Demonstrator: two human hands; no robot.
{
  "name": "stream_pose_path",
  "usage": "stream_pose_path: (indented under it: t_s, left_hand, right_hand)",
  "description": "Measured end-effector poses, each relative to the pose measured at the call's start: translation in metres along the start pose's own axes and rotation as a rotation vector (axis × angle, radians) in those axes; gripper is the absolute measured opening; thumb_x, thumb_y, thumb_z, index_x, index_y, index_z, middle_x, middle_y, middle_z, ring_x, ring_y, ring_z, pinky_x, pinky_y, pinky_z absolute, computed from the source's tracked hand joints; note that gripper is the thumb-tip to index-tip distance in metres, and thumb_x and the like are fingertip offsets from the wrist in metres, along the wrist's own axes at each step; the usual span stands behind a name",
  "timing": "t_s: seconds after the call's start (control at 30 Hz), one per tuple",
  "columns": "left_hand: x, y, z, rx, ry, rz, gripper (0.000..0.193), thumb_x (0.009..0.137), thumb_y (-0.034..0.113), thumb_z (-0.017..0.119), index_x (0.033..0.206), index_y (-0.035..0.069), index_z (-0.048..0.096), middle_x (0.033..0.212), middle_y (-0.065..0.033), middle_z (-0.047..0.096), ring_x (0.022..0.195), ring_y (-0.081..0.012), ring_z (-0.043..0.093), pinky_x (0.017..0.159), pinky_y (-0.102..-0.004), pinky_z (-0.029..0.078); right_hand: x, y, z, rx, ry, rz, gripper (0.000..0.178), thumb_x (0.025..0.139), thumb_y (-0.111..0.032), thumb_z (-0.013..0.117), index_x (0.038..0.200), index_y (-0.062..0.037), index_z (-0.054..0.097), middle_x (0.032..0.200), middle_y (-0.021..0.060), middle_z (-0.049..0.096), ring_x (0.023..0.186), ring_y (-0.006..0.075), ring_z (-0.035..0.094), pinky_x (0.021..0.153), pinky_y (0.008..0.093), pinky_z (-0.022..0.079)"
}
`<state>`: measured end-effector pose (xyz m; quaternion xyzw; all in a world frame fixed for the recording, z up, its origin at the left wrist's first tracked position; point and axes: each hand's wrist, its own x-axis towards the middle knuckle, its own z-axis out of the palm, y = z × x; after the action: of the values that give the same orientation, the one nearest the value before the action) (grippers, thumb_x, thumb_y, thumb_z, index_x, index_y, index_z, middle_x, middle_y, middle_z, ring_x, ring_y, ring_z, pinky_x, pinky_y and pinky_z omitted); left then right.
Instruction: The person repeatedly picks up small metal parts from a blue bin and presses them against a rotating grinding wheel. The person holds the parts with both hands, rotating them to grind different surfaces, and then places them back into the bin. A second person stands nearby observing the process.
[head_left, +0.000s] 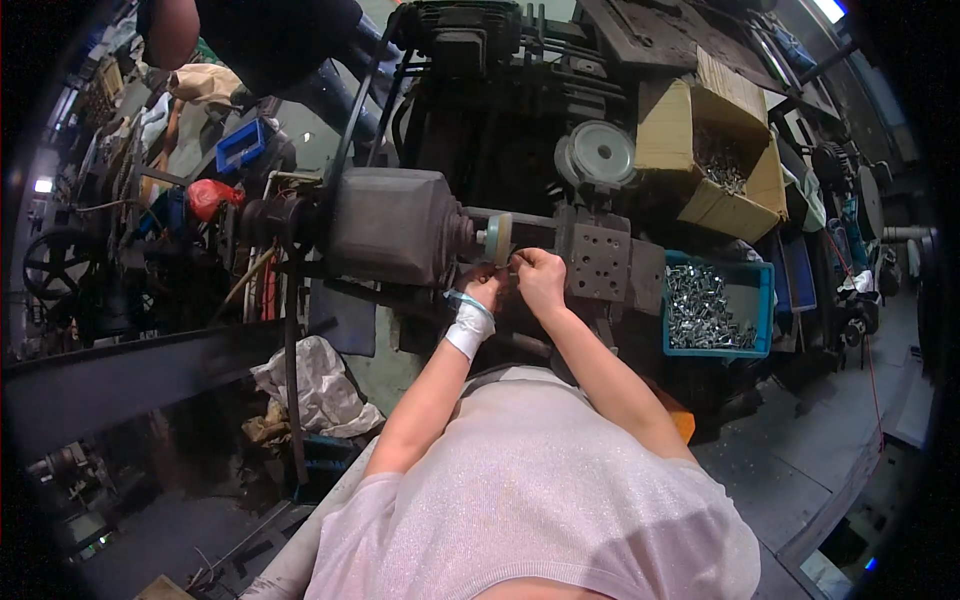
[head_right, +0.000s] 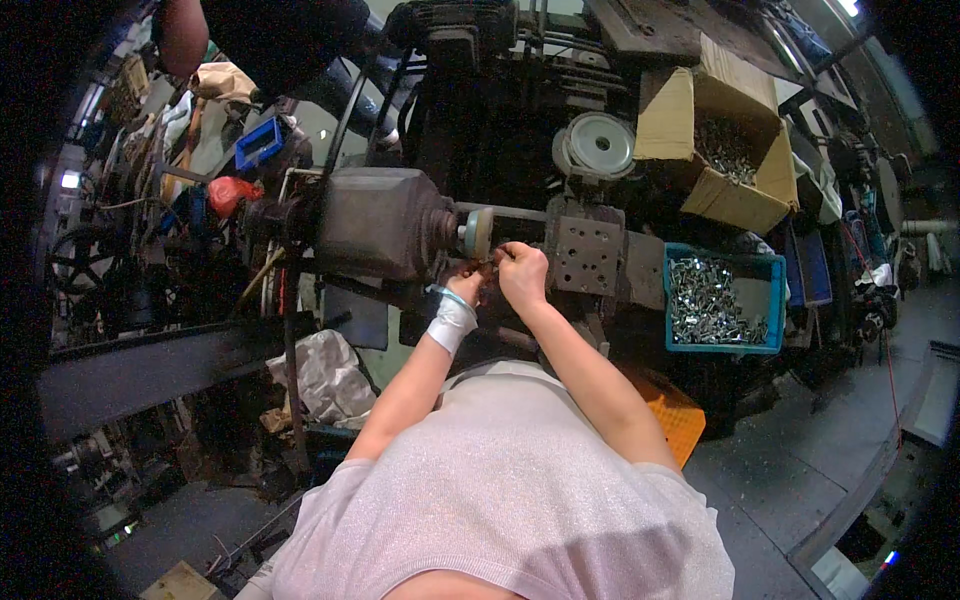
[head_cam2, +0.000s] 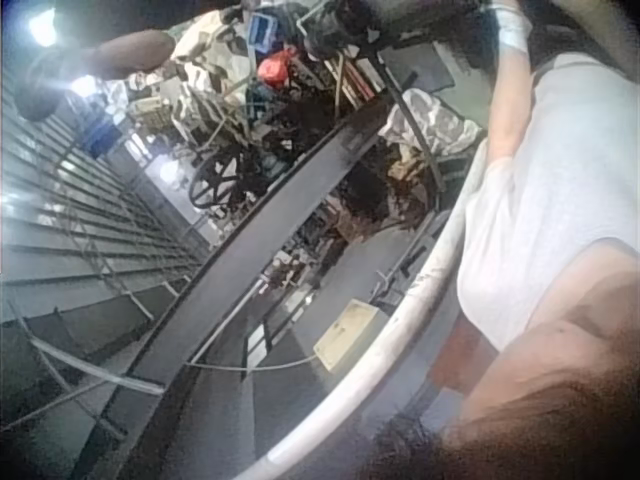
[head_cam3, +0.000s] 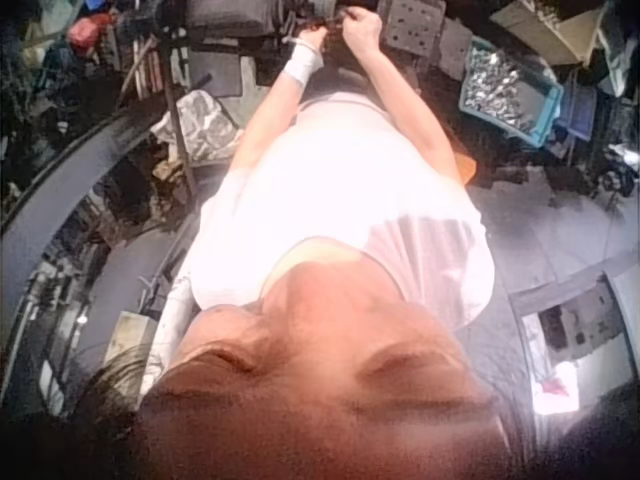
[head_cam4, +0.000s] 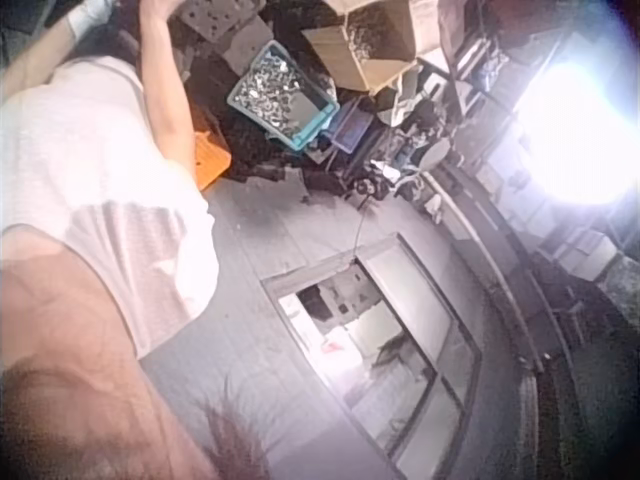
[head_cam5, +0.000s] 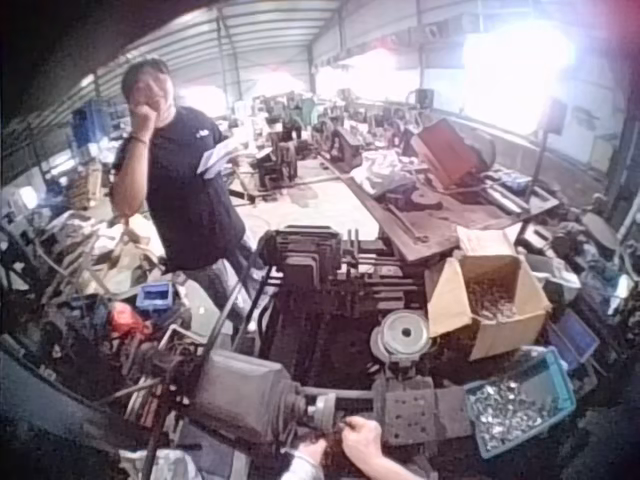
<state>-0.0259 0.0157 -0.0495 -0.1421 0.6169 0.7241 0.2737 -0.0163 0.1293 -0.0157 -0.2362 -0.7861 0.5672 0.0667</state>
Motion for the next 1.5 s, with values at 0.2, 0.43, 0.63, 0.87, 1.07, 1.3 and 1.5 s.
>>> stream_pose_path:
  t_s: [0.2, 0.43, 0.63, 0.87, 1.07, 1.3, 1.5]
  left_hand:
    - [-0.004, 0.009, 0.009, 0.072, 0.115, -0.012, 0.014, 0.075, 0.020, 0.061, 0.079, 0.007, 0.058, 0.058, 0.0000, 0.052, 0.044, -0.0085, 0.045, 0.034, -0.0226, 0.031]
    - [0.010, -0.010, -0.002, 0.019, 0.010, 0.008, 0.015, 0.075, 0.020, 0.062, 0.082, 0.007, 0.057, 0.058, -0.0007, 0.053, 0.044, -0.0089, 0.046, 0.034, -0.0233, 0.032]
    - [-0.032, 0.026, -0.001, 0.008, -0.059, -0.093, 0.020, 0.079, 0.029, 0.060, 0.087, 0.011, 0.054, 0.069, 0.0019, 0.055, 0.056, -0.0083, 0.051, 0.039, -0.0218, 0.035]
    - [-0.032, 0.033, -0.008, -0.194, -0.253, -0.308, 0.027, 0.078, 0.037, 0.060, 0.086, 0.013, 0.051, 0.073, 0.0014, 0.054, 0.060, -0.0088, 0.051, 0.045, -0.0202, 0.038]
    - [-0.030, 0.031, 0.002, 0.101, -0.098, -0.157, 0.015, 0.078, 0.022, 0.060, 0.083, 0.008, 0.056, 0.067, 0.0003, 0.055, 0.056, -0.0087, 0.050, 0.047, -0.0234, 0.039]
    - [-0.004, 0.002, 0.001, 0.066, 0.005, 0.030, 0.013, 0.077, 0.017, 0.058, 0.078, 0.004, 0.057, 0.064, -0.0007, 0.055, 0.054, -0.0086, 0.049, 0.045, -0.0243, 0.037]
    - [0.000, -0.004, 0.004, 0.051, 0.082, 0.030, 0.015, 0.076, 0.020, 0.060, 0.076, 0.005, 0.058, 0.059, 0.0007, 0.052, 0.046, -0.0091, 0.045, 0.040, -0.0242, 0.034]
  right_hand:
    - [0.004, 0.007, 0.003, 0.018, 0.022, 0.025, 0.012, 0.073, -0.007, 0.059, 0.078, 0.0018, 0.064, 0.055, 0.0035, 0.056, 0.047, 0.0069, 0.047, 0.043, 0.0232, 0.038]
    - [0.006, 0.006, 0.003, 0.005, 0.012, 0.000, 0.012, 0.073, -0.007, 0.059, 0.078, 0.0026, 0.063, 0.054, 0.0020, 0.054, 0.046, 0.0065, 0.046, 0.041, 0.0227, 0.036]
    - [-0.013, -0.006, -0.017, 0.241, -0.078, 0.099, 0.013, 0.075, -0.007, 0.059, 0.083, 0.0026, 0.063, 0.058, 0.0003, 0.054, 0.046, 0.0046, 0.044, 0.040, 0.0196, 0.032]
    - [-0.019, -0.007, -0.025, 0.386, -0.182, 0.024, 0.014, 0.076, -0.009, 0.060, 0.085, 0.0014, 0.062, 0.057, -0.0010, 0.053, 0.045, 0.0038, 0.044, 0.040, 0.0173, 0.032]
    - [-0.017, -0.001, -0.016, 0.349, -0.112, 0.214, 0.015, 0.076, -0.009, 0.060, 0.087, 0.0010, 0.063, 0.057, -0.0002, 0.054, 0.047, 0.0036, 0.046, 0.040, 0.0175, 0.035]
    - [0.000, 0.006, -0.003, 0.060, 0.002, -0.017, 0.013, 0.072, -0.009, 0.060, 0.079, 0.0021, 0.064, 0.062, 0.0120, 0.061, 0.055, 0.0126, 0.057, 0.052, 0.0265, 0.043]
    - [-0.002, -0.003, -0.002, 0.046, 0.030, -0.030, 0.013, 0.071, -0.008, 0.061, 0.079, 0.0013, 0.064, 0.063, 0.0129, 0.061, 0.054, 0.0135, 0.056, 0.052, 0.0272, 0.042]
